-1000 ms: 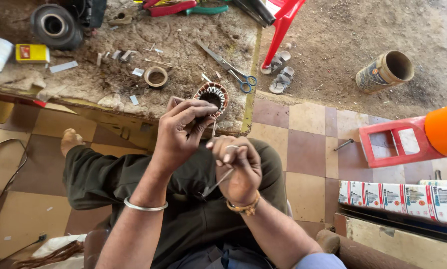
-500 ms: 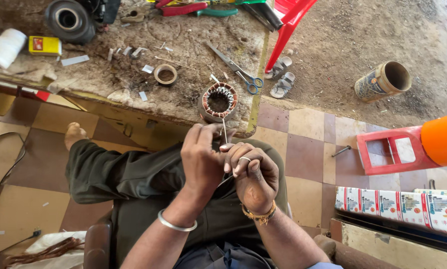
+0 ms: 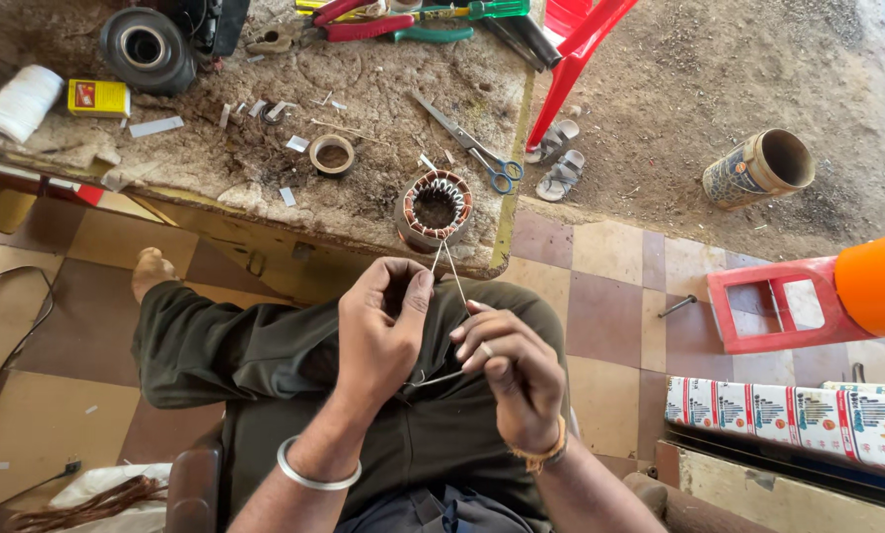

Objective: The person winds a thin white wire around a small circular metal component held in the left hand. The right hand guides and pulls the wire to form tight, even turns around the component's slots. The task continues without interruption.

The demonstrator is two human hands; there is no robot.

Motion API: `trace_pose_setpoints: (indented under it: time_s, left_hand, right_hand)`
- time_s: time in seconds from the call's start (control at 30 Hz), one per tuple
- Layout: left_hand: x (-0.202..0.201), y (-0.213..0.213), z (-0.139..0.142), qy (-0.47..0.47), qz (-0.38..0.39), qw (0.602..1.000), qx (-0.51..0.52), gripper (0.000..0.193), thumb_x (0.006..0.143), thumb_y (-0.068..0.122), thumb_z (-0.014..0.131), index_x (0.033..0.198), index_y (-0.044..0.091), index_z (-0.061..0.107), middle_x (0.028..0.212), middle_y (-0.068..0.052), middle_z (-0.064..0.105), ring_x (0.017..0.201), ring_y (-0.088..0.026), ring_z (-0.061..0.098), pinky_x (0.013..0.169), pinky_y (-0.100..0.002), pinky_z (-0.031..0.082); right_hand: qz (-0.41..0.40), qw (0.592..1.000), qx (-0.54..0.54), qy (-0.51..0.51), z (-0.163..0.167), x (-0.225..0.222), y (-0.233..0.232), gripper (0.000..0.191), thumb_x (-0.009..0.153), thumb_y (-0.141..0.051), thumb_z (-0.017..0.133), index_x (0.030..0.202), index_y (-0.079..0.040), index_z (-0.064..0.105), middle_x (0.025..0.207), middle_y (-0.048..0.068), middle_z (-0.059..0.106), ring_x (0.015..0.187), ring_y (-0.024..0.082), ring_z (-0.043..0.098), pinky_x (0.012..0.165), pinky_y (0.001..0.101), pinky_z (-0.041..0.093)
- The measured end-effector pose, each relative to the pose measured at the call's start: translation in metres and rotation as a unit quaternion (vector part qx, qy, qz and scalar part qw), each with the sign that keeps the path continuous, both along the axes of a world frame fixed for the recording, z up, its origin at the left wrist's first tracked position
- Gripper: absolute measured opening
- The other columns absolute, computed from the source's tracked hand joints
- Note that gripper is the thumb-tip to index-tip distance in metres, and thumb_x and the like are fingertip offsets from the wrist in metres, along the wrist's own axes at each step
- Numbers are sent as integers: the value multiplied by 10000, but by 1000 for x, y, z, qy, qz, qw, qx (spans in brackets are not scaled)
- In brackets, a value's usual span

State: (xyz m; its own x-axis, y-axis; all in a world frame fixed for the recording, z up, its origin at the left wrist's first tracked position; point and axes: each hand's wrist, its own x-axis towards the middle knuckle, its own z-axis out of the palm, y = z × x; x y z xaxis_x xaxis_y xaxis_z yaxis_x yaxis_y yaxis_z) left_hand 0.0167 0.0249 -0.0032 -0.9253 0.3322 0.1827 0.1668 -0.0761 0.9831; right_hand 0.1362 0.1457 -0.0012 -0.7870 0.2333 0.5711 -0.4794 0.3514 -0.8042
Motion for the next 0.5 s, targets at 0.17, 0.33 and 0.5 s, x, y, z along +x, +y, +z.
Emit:
trace_pose_setpoints:
  time_s: [0.17, 0.33, 0.5]
  left_hand:
    - [1, -3, 7, 331, 5, 939, -92, 193, 903, -11, 710, 1079, 62, 743, 892, -74, 624, 758, -219, 652, 665, -331, 516]
    - [-5, -2, -6, 429, -89, 895, -79, 180, 788, 48, 785, 943, 134, 749, 923, -51, 603, 838, -219, 651, 686, -348, 514]
    - [0, 9, -26, 194, -164, 965, 63, 267, 830, -74, 789, 939, 166, 829, 918, 11, 550, 710, -90, 502, 612, -236, 382]
  right_hand:
    - [-14, 969, 245, -12, 21, 15, 9, 144, 979, -216, 701, 946, -76, 686, 1217, 166, 643, 1179, 391, 648, 1075, 456, 506]
    - [49, 962, 268, -4, 27, 9, 34, 97, 935, -138, 746, 957, -58, 696, 1177, 104, 651, 1031, 275, 696, 931, 387, 563]
    - [-21, 997, 43, -69, 8, -12, 44, 64, 1020, -1, 642, 985, -23, 691, 1070, 73, 680, 842, 114, 688, 740, 254, 575]
